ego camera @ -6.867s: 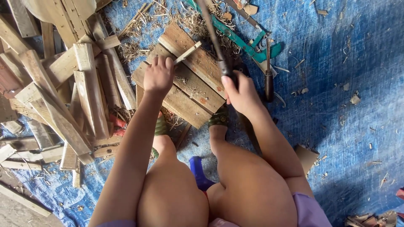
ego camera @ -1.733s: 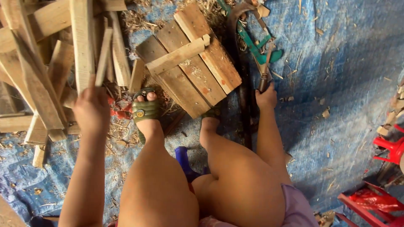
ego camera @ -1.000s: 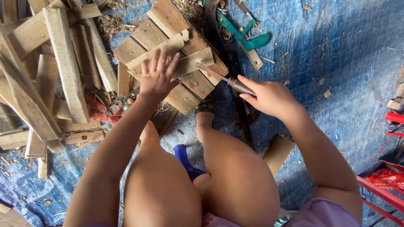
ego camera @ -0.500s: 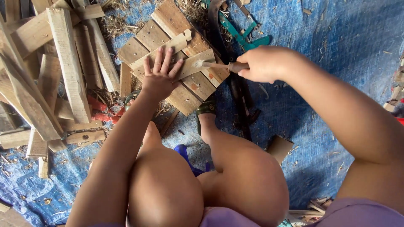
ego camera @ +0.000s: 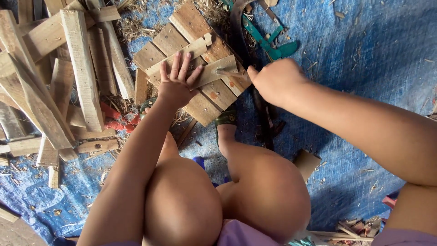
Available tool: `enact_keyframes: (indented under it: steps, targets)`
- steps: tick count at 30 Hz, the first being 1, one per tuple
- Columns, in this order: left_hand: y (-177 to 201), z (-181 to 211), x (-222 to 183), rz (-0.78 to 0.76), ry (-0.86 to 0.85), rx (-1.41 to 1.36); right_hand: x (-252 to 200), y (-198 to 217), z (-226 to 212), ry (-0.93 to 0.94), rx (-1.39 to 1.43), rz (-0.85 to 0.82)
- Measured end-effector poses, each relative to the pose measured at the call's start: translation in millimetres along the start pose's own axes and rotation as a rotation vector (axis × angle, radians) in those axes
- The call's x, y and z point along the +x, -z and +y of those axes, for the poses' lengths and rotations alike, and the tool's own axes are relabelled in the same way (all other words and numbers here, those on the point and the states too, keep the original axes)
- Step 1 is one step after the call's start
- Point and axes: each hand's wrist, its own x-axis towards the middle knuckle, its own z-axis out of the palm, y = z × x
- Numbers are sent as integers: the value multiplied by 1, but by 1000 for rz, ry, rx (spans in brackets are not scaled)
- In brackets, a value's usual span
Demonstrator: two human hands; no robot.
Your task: A person uses a machete and a chisel to carve and shape a wooden component on a tarp-covered floor.
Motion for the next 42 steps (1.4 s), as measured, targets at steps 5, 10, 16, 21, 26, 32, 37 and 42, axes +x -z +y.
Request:
enact_keyframes:
  steps: [5, 10, 16, 21, 26, 32, 37, 42]
  targets:
    - [3, 0, -1, -16, -18, -13, -13, 61, -1, -251, 689, -324]
    - [9, 0, -5, -18, -25, -20, -9, 56, 9, -486, 1209, -463]
    - [-2, 1, 5, -35, 44, 2, -33, 91, -2, -240, 557, -346]
    - [1, 1, 5, -45, 29, -3, -21, 73, 6, -235, 362, -352]
    - [2, 3, 2, -43, 40, -9, -13, 82, -6, -147, 242, -243]
    - [18, 2, -1, -57, 0, 66, 11, 117, -23, -230, 73, -542]
    - [13, -1, 1, -23, -10, 51, 15, 126, -35, -209, -1, -531]
    - [21, 2, -4, -80, -8, 62, 16, 118, -33, -169, -55, -494]
